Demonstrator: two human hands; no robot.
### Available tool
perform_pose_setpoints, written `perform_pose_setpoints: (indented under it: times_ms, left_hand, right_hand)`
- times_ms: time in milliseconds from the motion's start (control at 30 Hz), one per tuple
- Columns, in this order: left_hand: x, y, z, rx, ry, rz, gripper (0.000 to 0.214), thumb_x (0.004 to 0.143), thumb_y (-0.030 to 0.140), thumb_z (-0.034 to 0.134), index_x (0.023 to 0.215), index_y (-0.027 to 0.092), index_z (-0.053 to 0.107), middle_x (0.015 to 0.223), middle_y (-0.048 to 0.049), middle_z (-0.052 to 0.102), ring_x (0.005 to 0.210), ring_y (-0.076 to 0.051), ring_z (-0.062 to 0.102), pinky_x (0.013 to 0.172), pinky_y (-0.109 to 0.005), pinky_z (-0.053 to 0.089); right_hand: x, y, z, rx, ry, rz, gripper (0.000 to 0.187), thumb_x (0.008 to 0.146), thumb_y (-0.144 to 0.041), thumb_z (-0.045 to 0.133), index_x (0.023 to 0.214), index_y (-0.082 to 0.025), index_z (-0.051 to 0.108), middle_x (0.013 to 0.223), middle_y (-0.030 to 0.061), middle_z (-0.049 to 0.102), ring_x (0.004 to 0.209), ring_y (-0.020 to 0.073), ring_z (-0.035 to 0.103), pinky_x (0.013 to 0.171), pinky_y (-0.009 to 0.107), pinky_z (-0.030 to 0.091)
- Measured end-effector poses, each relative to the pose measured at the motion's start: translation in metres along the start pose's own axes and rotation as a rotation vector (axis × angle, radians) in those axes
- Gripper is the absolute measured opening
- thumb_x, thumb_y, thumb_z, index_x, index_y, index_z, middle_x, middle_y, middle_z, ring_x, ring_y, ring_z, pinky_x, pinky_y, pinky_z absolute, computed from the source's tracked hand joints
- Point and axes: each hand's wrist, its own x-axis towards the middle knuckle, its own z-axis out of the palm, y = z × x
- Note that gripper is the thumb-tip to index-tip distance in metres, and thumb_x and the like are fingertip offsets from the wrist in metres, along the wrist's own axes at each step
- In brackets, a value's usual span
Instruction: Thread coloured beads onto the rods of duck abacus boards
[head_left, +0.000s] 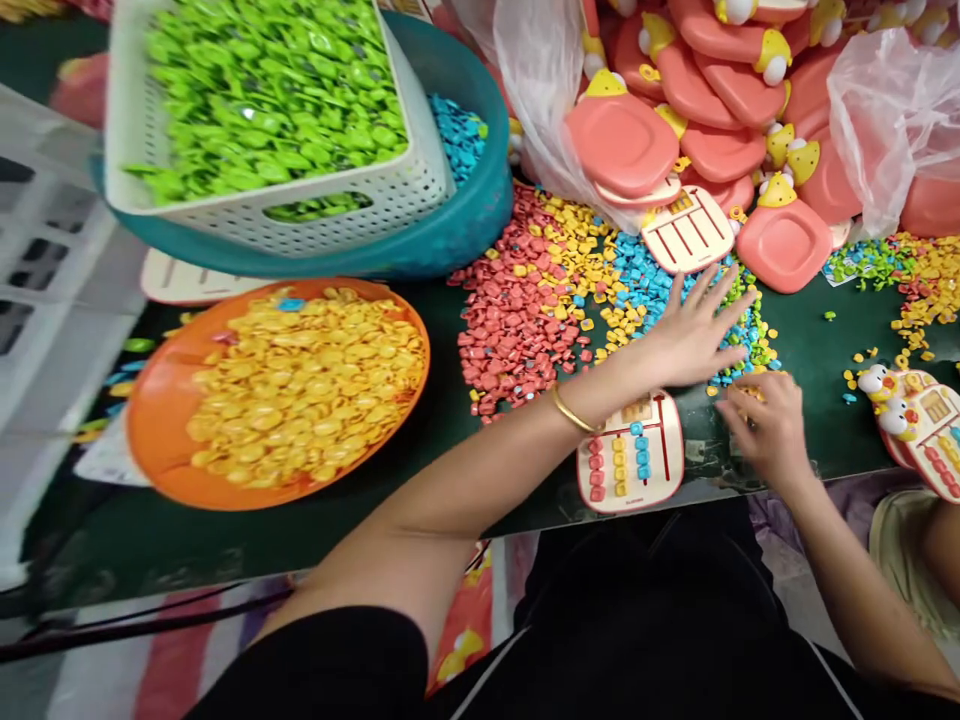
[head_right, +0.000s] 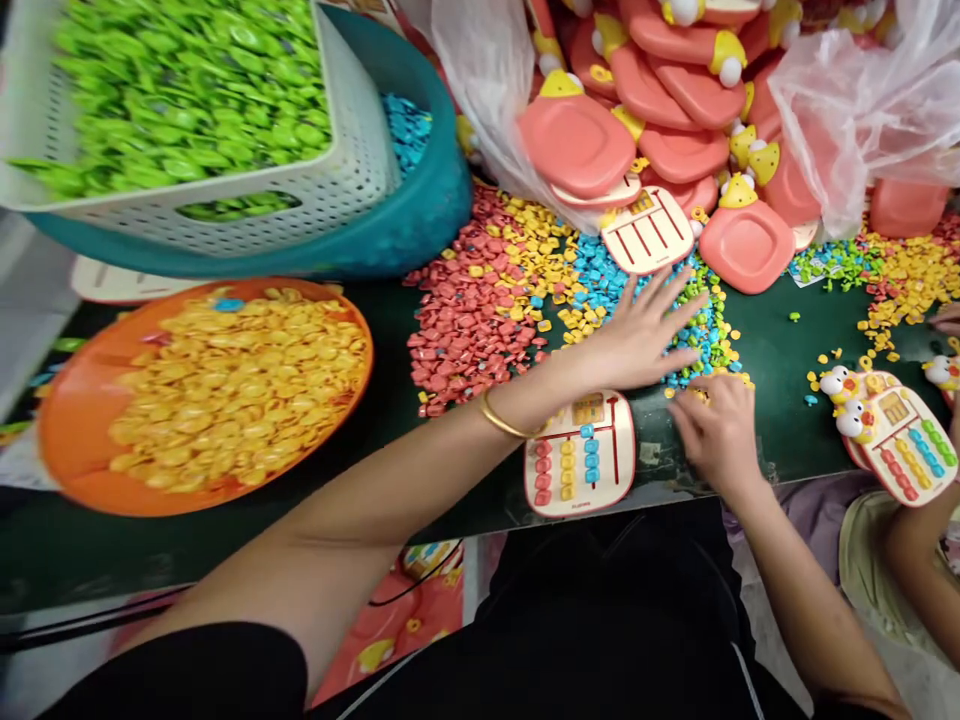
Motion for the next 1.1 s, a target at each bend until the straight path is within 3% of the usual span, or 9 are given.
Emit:
perform_pose_setpoints:
  times_ms: [67, 167, 333, 433, 533, 633, 767, 900, 1100]
  left_hand:
    - [-0.018, 0.012, 0.014, 0.056, -0.045, 0.016, 0.078, 0.093, 0.056, 0.055, 0.157, 0.021, 0.026, 0.166, -0.0150, 0.017, 0.153, -0.042, 0.010, 0.119, -0.068, 0.008]
    - [-0.030, 0.005, 0.026, 0.132, -0.089, 0.029, 0.076, 0.094, 0.055, 0.053, 0.157, 0.024, 0.026, 0.166, -0.0133, 0.017, 0.154, -0.040, 0.006, 0.119, -0.069, 0.005]
    - [-0.021, -0.033, 0.016, 0.167, -0.055, 0.041, 0.065, 0.097, 0.043, 0.053, 0.156, 0.025, 0.031, 0.166, -0.0124, 0.017, 0.154, -0.038, 0.006, 0.119, -0.070, 0.003]
    - [-0.027, -0.036, -0.001, 0.125, 0.012, -0.053, 0.060, 0.097, 0.039, 0.055, 0.152, 0.024, 0.037, 0.165, -0.0124, 0.021, 0.154, -0.038, 0.008, 0.119, -0.071, 0.002]
    - [-0.065, -0.014, -0.019, 0.028, 0.152, -0.210, 0.053, 0.100, 0.041, 0.046, 0.150, 0.023, 0.040, 0.164, -0.0106, 0.025, 0.154, -0.035, 0.012, 0.121, -0.068, 0.007]
    - [-0.123, 0.027, -0.025, -0.106, 0.262, -0.357, 0.051, 0.103, 0.044, 0.040, 0.148, 0.021, 0.041, 0.158, -0.0112, 0.038, 0.152, -0.029, 0.025, 0.122, -0.059, 0.022]
    - [-0.177, 0.073, -0.003, -0.192, 0.186, -0.351, 0.051, 0.098, 0.053, 0.050, 0.135, 0.020, 0.056, 0.145, -0.0112, 0.056, 0.143, -0.029, 0.041, 0.121, -0.055, 0.026]
    - [-0.187, 0.083, 0.021, -0.190, 0.227, -0.394, 0.043, 0.095, 0.051, 0.055, 0.125, 0.022, 0.064, 0.140, -0.0091, 0.061, 0.131, -0.026, 0.054, 0.117, -0.047, 0.032]
    - [-0.185, 0.080, 0.027, -0.229, 0.297, -0.440, 0.057, 0.091, 0.053, 0.060, 0.137, 0.019, 0.057, 0.138, -0.0117, 0.062, 0.128, -0.028, 0.056, 0.111, -0.044, 0.040]
  right_hand:
    - [-0.024, -0.002, 0.003, -0.106, -0.084, -0.041, 0.013, 0.093, -0.027, 0.061, 0.095, -0.025, 0.074, 0.101, 0.0059, 0.070, 0.098, 0.0241, 0.056, 0.082, 0.040, 0.040]
    - [-0.034, 0.012, 0.002, -0.162, -0.090, 0.000, 0.014, 0.094, -0.024, 0.059, 0.094, -0.025, 0.074, 0.099, 0.0055, 0.070, 0.098, 0.0233, 0.055, 0.082, 0.039, 0.038]
    - [-0.005, 0.027, -0.003, -0.106, 0.009, 0.141, 0.020, 0.095, -0.033, 0.057, 0.091, -0.024, 0.075, 0.097, 0.0072, 0.069, 0.094, 0.0232, 0.056, 0.079, 0.038, 0.039]
    - [0.020, 0.017, 0.006, -0.149, -0.055, 0.238, 0.024, 0.095, -0.034, 0.055, 0.091, -0.022, 0.075, 0.094, 0.0096, 0.069, 0.093, 0.0252, 0.053, 0.077, 0.038, 0.038]
    - [0.036, 0.009, 0.011, -0.223, -0.167, 0.285, 0.022, 0.093, -0.031, 0.055, 0.089, -0.021, 0.074, 0.095, 0.0108, 0.068, 0.095, 0.0273, 0.050, 0.077, 0.038, 0.036]
    - [0.043, 0.005, 0.006, -0.227, -0.244, 0.280, 0.020, 0.091, -0.026, 0.054, 0.084, -0.021, 0.072, 0.093, 0.0108, 0.067, 0.096, 0.0277, 0.049, 0.077, 0.039, 0.035]
    - [0.040, -0.015, 0.003, 0.077, -0.273, 0.190, 0.016, 0.090, -0.027, 0.054, 0.084, -0.021, 0.067, 0.089, 0.0081, 0.066, 0.088, 0.0241, 0.054, 0.077, 0.036, 0.041]
    - [0.029, -0.048, 0.027, 0.354, -0.349, 0.150, 0.015, 0.090, -0.026, 0.053, 0.085, -0.022, 0.067, 0.080, 0.0041, 0.064, 0.076, 0.0201, 0.056, 0.071, 0.033, 0.046]
    - [0.014, -0.056, 0.054, 0.245, -0.150, 0.092, 0.020, 0.093, -0.026, 0.053, 0.089, -0.023, 0.073, 0.089, 0.0068, 0.062, 0.086, 0.0214, 0.060, 0.078, 0.037, 0.051]
